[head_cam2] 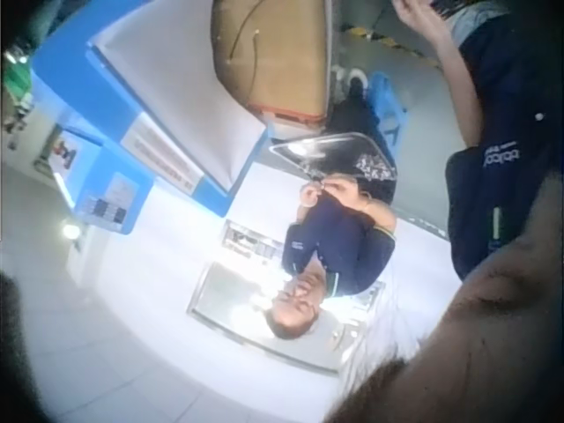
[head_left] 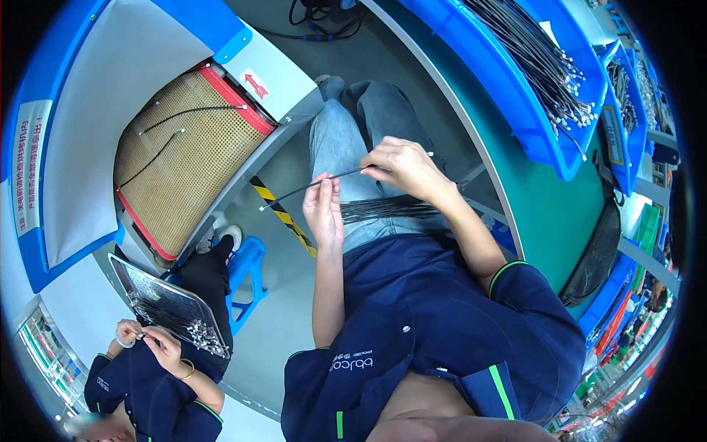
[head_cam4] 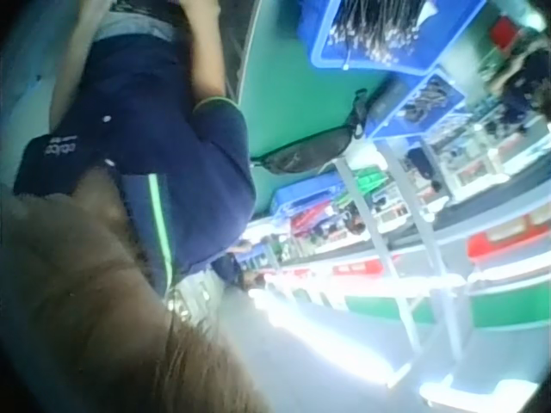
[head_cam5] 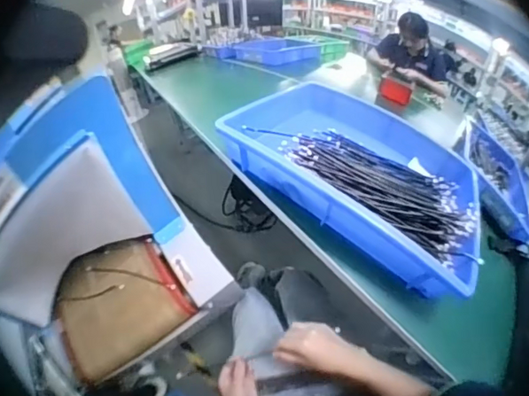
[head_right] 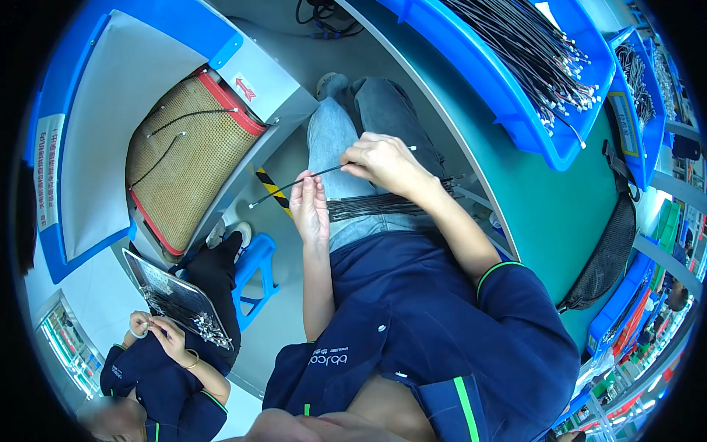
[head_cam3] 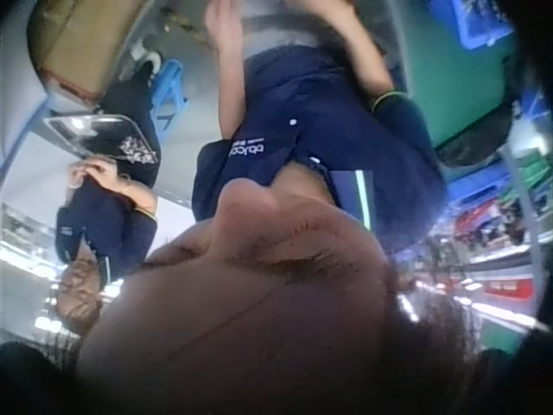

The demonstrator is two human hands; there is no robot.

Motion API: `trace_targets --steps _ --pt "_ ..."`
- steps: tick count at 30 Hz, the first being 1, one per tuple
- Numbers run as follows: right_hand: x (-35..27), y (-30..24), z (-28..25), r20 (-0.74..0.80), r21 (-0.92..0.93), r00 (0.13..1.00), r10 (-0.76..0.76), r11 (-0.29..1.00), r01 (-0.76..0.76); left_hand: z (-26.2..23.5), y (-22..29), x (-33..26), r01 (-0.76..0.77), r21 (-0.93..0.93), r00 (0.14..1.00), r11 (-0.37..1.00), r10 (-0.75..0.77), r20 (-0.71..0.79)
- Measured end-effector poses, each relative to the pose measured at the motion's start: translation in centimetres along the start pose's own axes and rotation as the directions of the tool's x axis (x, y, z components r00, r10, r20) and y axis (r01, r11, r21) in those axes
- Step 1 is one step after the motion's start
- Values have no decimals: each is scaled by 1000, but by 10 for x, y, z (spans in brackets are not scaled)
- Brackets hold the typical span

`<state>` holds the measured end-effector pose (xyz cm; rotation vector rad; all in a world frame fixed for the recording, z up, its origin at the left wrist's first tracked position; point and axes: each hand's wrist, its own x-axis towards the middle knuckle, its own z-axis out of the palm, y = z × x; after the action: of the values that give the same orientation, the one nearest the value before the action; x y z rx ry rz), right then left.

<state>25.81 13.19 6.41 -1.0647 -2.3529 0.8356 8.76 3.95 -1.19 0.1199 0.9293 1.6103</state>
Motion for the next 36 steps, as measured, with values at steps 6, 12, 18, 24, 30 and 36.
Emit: trace_targets --steps 6,12,18,24,30,36 --pt "-12 16 -16 15 -46 998 67 997 -67 -21 14 5 -91 -31 994 995 89 -59" --pt "-16 18 -18 -19 88 991 130 988 -128 -27 21 7 -131 -51 989 990 128 -69" --pt "-11 14 -21 16 87 997 82 993 -83 -30 26 4 -141 -29 988 990 140 -61" --pt "-16 17 -14 -48 159 993 104 983 -95 -24 28 1 -166 -14 985 986 165 -44" --pt "-15 13 -14 -53 156 987 154 977 -144 -27 29 2 -183 -13 983 983 182 -28" --pt "-17 16 -13 -74 142 991 111 985 -100 -27 28 0 -169 -6 985 986 168 -48"
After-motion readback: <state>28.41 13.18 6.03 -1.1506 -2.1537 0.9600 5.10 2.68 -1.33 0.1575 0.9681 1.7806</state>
